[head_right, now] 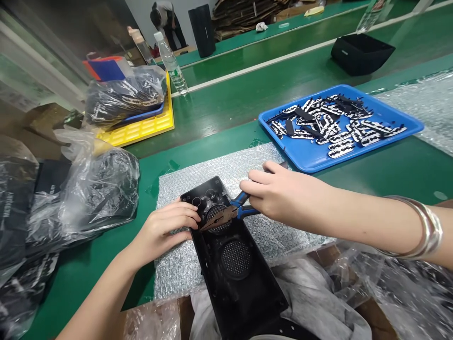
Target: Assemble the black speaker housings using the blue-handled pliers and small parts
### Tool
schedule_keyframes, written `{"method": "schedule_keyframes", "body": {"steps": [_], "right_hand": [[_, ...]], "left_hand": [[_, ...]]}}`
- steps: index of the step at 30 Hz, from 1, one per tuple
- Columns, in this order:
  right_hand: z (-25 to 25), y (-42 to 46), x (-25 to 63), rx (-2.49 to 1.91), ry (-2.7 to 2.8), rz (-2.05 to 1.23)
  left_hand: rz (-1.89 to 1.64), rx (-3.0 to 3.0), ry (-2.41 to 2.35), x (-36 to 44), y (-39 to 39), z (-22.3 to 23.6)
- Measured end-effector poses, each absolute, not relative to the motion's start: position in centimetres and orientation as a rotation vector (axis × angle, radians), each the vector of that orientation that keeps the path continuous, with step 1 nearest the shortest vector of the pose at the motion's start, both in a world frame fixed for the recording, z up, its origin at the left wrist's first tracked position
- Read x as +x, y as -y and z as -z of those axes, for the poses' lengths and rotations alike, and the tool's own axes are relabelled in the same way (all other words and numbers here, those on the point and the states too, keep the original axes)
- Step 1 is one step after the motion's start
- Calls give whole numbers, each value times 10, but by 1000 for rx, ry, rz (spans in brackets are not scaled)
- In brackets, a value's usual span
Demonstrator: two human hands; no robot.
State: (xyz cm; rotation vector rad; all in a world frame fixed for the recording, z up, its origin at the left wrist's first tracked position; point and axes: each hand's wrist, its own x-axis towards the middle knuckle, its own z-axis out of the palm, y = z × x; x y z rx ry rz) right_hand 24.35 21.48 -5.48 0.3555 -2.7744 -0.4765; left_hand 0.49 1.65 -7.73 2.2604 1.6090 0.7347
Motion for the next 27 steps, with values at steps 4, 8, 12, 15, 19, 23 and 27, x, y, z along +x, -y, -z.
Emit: {"method": "schedule_keyframes", "body": {"steps": [4, 8, 12, 15, 19, 23, 27], "right_hand": [[58, -210, 243, 237, 2722, 533], [59, -208, 239, 267, 2732, 516], [64, -209, 237, 235, 2729, 473], [66, -211, 235, 235, 2711, 433], [60, -217, 233, 306, 2763, 429], [54, -225, 236, 422, 2862, 269], [55, -226, 247, 357, 2923, 159]], "left_hand": [[-728, 2299, -1611, 5, -18, 77], [-731, 2285, -1607, 5, -18, 77], [-717, 2276, -1599, 5, -18, 77], [-694, 2273, -1594, 4, -18, 77], [-619, 2236, -1549, 3, -20, 77], [-689, 2169, -1400, 2, -25, 80], [-749, 2172, -1320, 0, -29, 85]]}}
